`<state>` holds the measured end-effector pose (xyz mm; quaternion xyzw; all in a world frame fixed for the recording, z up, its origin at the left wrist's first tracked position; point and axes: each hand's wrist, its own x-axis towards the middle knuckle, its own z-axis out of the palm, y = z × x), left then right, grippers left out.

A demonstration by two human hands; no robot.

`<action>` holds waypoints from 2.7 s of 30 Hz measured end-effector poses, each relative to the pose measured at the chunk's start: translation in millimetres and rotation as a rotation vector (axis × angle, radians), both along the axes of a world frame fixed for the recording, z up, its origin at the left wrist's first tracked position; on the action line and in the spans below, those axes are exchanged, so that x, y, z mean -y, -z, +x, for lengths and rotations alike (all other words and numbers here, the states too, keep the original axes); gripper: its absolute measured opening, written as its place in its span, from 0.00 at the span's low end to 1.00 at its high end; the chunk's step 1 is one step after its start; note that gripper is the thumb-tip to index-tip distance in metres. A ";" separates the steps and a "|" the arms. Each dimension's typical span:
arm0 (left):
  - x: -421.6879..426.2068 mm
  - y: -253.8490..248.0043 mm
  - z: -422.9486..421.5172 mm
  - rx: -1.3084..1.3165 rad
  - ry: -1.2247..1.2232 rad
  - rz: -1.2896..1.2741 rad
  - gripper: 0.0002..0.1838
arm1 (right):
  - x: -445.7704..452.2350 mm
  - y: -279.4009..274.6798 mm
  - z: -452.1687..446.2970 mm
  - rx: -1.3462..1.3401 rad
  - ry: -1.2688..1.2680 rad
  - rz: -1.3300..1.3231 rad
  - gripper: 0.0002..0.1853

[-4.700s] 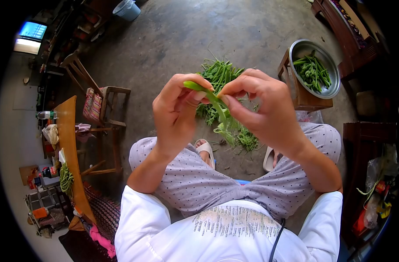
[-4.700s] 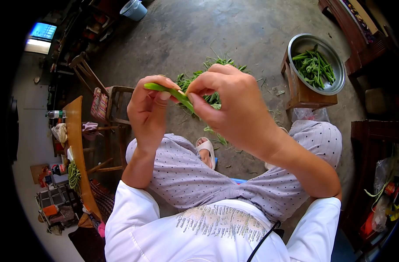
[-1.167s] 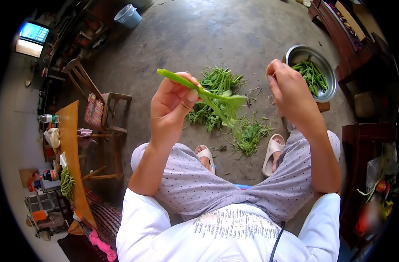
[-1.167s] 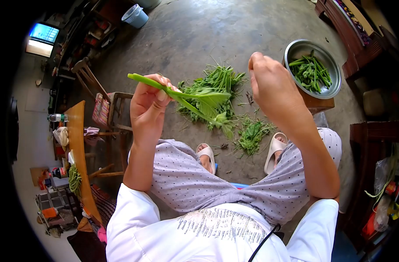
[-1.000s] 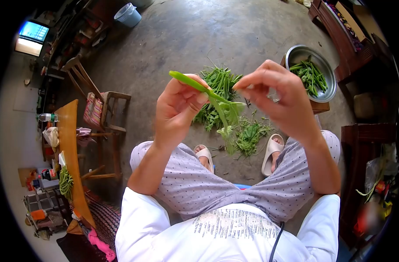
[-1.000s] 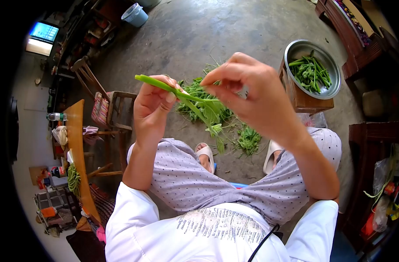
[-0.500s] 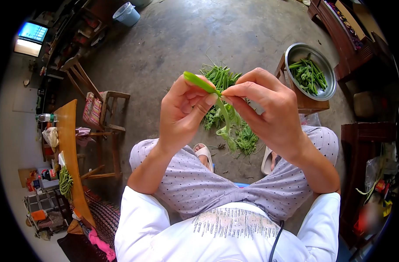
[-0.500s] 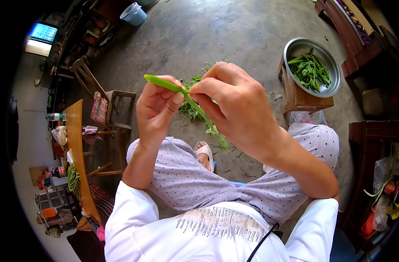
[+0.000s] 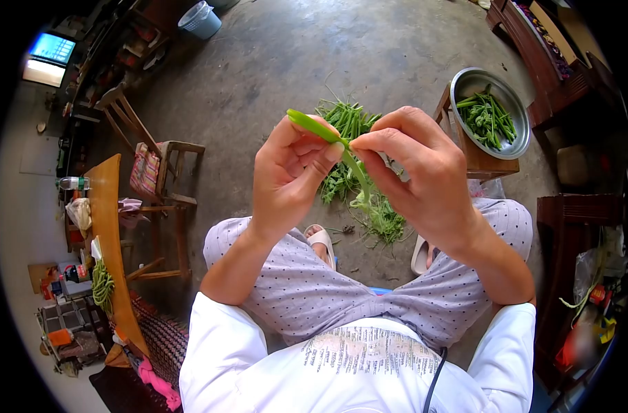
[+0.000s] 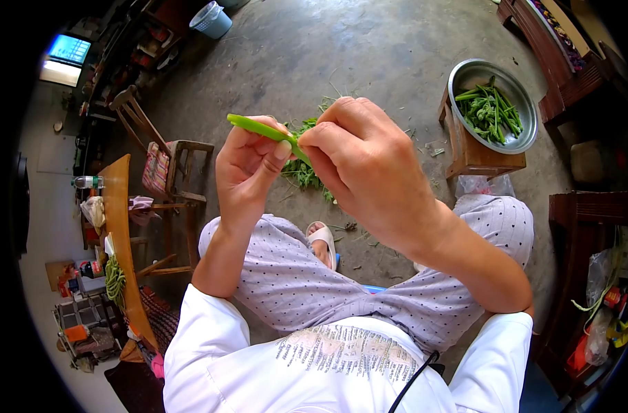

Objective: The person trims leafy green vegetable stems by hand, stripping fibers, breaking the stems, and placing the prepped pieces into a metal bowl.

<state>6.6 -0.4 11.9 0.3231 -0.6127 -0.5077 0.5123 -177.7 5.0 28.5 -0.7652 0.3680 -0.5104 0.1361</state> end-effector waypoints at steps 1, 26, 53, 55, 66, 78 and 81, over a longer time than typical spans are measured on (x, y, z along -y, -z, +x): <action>0.0 0.3 -0.4 -0.005 -0.003 0.000 0.13 | -0.3 -0.5 0.5 -0.016 0.014 -0.021 0.06; 8.9 1.4 19.6 -0.363 0.133 0.523 0.09 | 18.2 5.4 -37.1 -0.142 -0.177 0.573 0.24; 0.0 -4.4 3.0 -0.106 -0.067 0.376 0.08 | 5.5 25.0 10.2 -0.294 0.240 -0.352 0.08; 0.3 -4.4 4.1 -0.109 -0.065 0.425 0.08 | 6.8 28.3 11.0 -0.318 0.245 -0.395 0.08; 2.6 2.3 7.2 -0.067 -0.025 0.493 0.06 | 9.1 36.6 10.0 -0.444 0.183 -0.450 0.09; 5.6 7.3 6.9 -0.041 -0.009 0.538 0.06 | 10.6 41.0 7.8 -0.426 0.144 -0.438 0.08; 5.7 5.8 6.2 -0.041 -0.002 0.546 0.06 | 11.3 37.7 5.4 -0.342 0.083 -0.299 0.07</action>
